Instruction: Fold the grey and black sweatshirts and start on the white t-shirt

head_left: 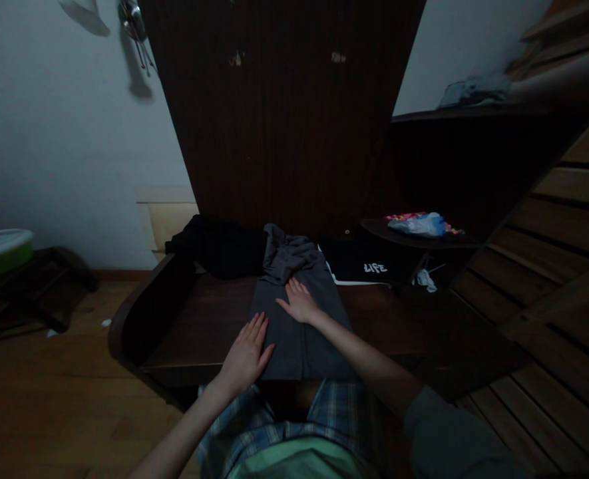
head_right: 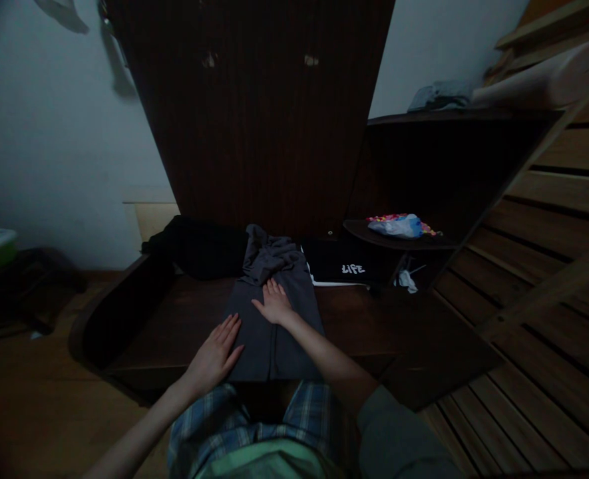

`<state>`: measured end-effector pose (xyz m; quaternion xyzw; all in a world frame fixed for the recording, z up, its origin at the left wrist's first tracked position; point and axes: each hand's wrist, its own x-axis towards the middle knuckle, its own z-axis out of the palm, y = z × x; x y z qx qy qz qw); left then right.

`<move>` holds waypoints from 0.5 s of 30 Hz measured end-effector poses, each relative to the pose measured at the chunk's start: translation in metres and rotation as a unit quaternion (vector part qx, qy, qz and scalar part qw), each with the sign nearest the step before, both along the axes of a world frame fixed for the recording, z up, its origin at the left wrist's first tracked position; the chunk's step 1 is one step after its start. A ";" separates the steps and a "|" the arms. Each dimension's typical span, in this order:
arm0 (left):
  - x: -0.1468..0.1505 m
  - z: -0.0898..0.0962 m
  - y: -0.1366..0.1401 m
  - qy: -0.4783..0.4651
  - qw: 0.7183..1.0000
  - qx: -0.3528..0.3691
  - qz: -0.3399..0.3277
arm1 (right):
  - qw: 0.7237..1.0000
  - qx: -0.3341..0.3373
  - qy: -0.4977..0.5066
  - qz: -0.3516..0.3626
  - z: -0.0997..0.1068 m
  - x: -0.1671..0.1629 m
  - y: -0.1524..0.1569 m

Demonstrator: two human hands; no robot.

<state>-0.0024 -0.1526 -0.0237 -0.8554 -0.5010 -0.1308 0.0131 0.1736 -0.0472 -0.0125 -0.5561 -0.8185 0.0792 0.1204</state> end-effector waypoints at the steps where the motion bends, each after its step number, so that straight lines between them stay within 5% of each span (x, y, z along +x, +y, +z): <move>1: 0.001 0.002 -0.002 0.000 1.000 -0.003 0.002 | 1.000 0.001 0.001 0.000 0.000 0.000 0.000; 9: 0.035 0.029 0.008 0.006 0.996 -0.061 -0.064 | 0.999 -0.040 -0.021 0.005 0.008 -0.001 0.000; 15: 0.055 0.027 -0.006 -0.030 0.994 -0.048 -0.097 | 0.998 -0.058 -0.024 0.011 0.013 -0.001 0.000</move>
